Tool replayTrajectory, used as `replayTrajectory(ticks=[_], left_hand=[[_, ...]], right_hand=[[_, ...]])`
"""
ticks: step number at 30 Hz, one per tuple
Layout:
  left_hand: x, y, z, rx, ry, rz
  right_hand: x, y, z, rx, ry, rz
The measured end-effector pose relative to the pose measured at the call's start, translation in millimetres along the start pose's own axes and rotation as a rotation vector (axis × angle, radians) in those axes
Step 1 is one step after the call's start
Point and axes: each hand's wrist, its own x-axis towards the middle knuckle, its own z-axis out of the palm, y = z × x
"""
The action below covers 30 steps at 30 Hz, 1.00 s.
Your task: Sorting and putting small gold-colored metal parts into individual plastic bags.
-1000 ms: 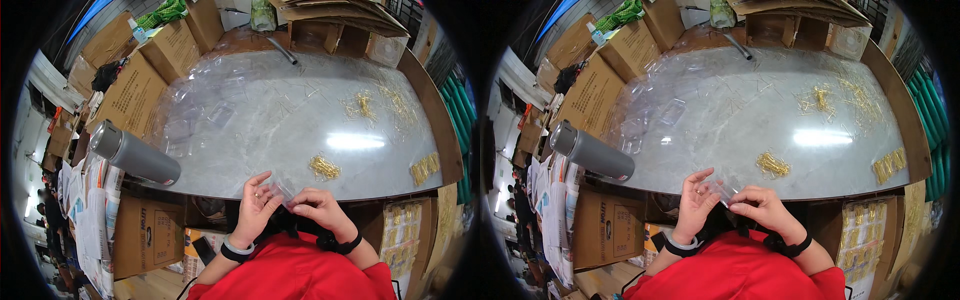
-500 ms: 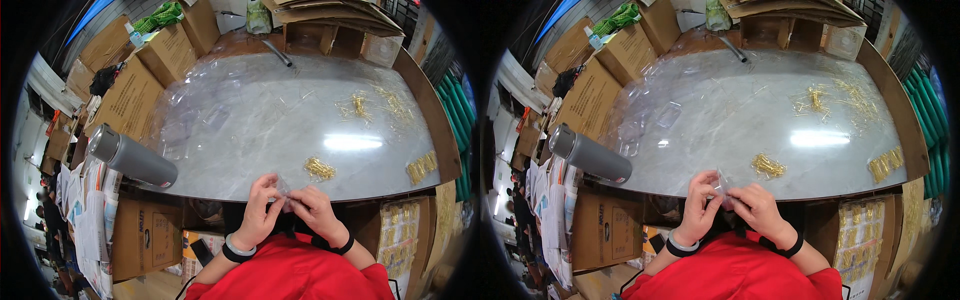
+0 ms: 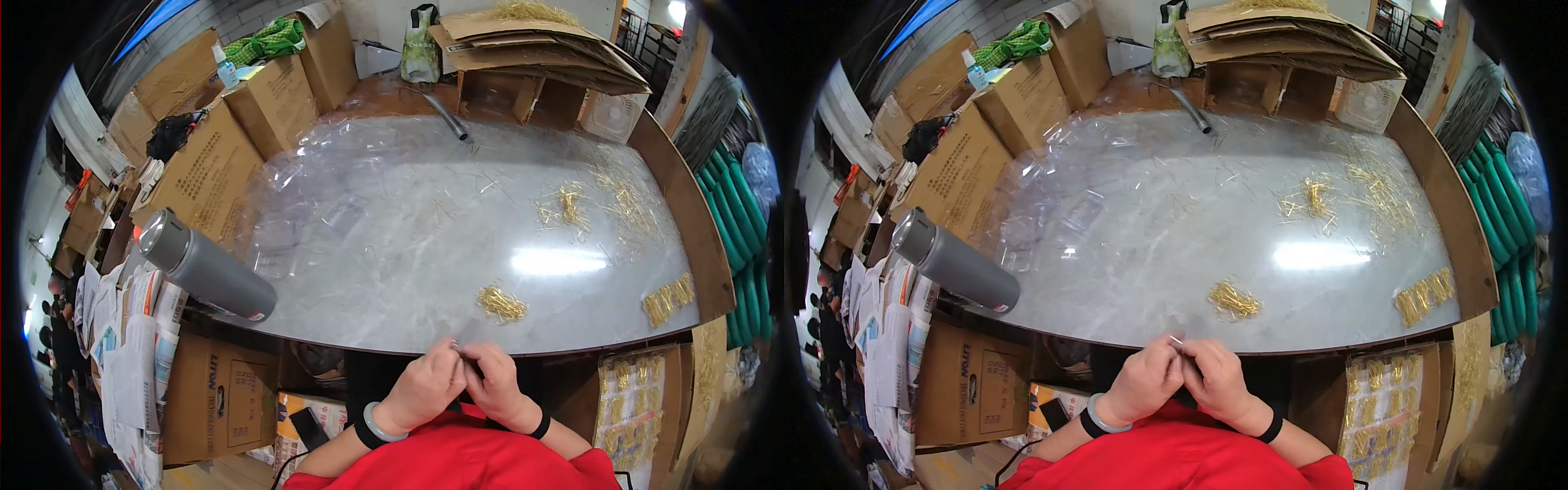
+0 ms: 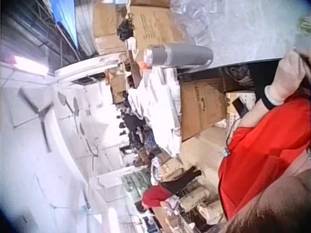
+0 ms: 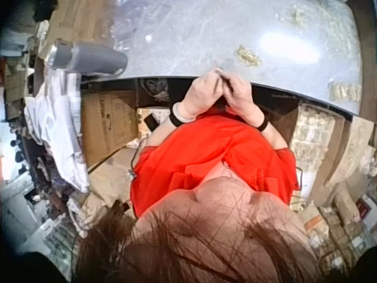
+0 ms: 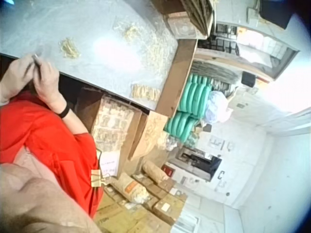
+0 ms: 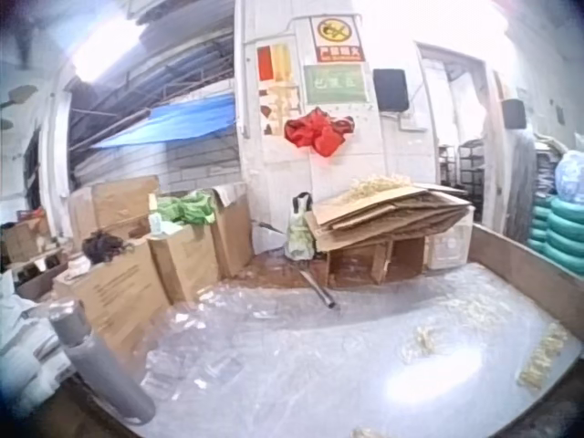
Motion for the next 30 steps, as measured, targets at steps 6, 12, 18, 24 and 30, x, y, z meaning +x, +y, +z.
replayTrajectory(ticks=[6,12,18,24,30], left_hand=[[0,3,5,-0.088,-0.075,0.027],[1,-21,-18,-0.277,0.280,-0.496],[-11,-57,-81,-0.066,0.387,-0.809],[-6,-8,-41,-1.000,-0.011,-0.848],[9,-18,-27,-1.278,-0.073,-0.930]], right_hand=[[-13,1,5,0.070,0.076,0.233],[-11,3,-10,-0.070,0.244,-0.117],[-6,16,-8,-0.174,0.190,-0.231],[0,8,7,-0.100,0.032,-0.284],[-2,14,-13,-0.162,0.076,-0.276]])
